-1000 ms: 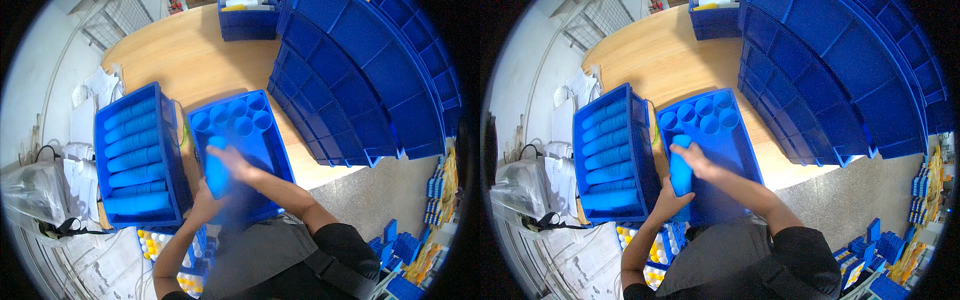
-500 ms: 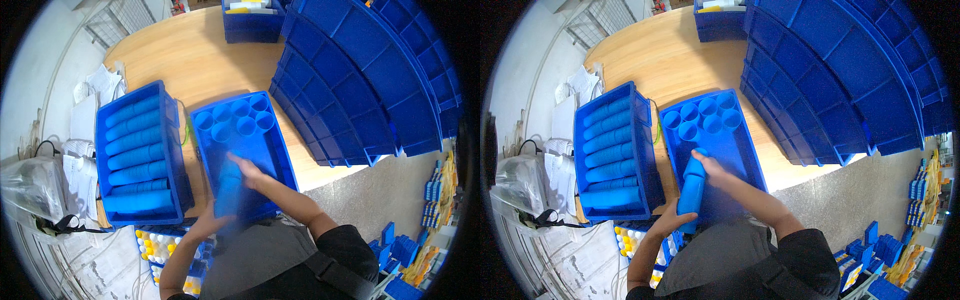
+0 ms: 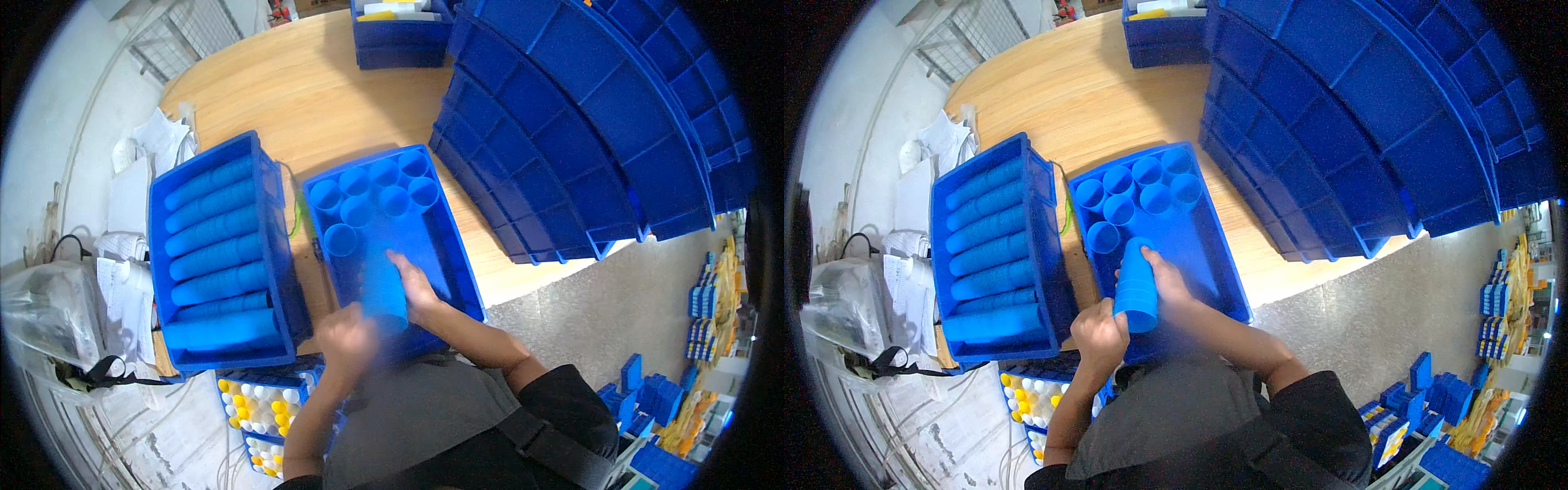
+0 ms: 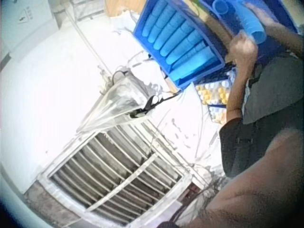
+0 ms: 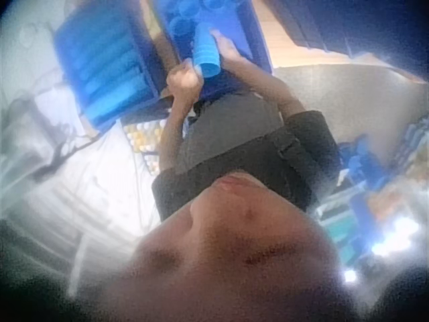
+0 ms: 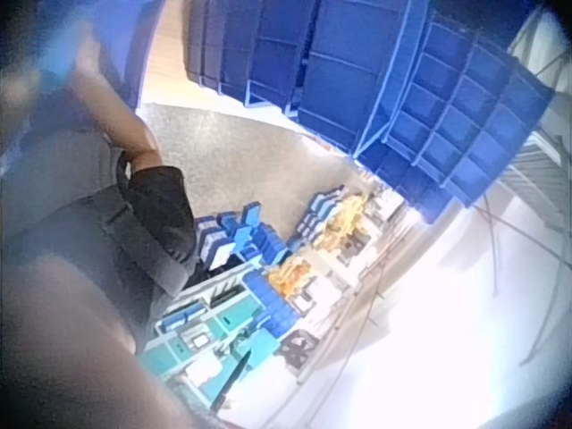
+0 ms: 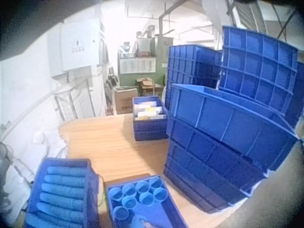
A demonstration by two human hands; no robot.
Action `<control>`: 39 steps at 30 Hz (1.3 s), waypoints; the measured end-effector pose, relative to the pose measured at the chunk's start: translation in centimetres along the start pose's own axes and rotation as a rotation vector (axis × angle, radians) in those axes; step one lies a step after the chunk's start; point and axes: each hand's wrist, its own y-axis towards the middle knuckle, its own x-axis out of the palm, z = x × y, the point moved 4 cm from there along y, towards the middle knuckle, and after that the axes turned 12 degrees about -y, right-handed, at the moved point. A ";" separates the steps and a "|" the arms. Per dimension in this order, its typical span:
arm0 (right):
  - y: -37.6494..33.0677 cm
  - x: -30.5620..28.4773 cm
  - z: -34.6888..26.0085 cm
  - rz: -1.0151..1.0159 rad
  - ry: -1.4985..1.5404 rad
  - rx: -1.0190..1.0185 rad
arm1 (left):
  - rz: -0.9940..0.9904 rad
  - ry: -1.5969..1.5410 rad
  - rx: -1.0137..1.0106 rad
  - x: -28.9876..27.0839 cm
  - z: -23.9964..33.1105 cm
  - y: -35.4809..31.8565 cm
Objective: The person moves blue trays containing white and yellow cylindrical items, places them on a machine, and uses a handheld scanner to scan the trays. They also handle blue cylindrical inserts and place them into blue trays, then stack and move the trays around the workspace.
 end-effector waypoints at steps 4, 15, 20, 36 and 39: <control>2.4 -4.2 -3.1 0.159 0.145 -0.056 | -0.004 -0.006 0.140 -0.9 2.3 -0.9; -1.1 -1.5 -0.3 -0.138 -0.097 0.065 | 0.036 0.200 0.059 -1.0 2.7 -1.8; 4.2 -5.2 -1.2 0.060 0.295 -0.070 | 0.121 0.196 0.122 -2.9 3.4 -3.2; -5.1 -1.1 -11.1 0.166 0.021 -0.495 | 0.282 0.203 0.490 -4.9 5.3 -4.5; -3.3 -2.3 -8.2 -0.213 -0.298 -0.093 | 0.038 0.164 0.118 -2.3 -0.6 -1.6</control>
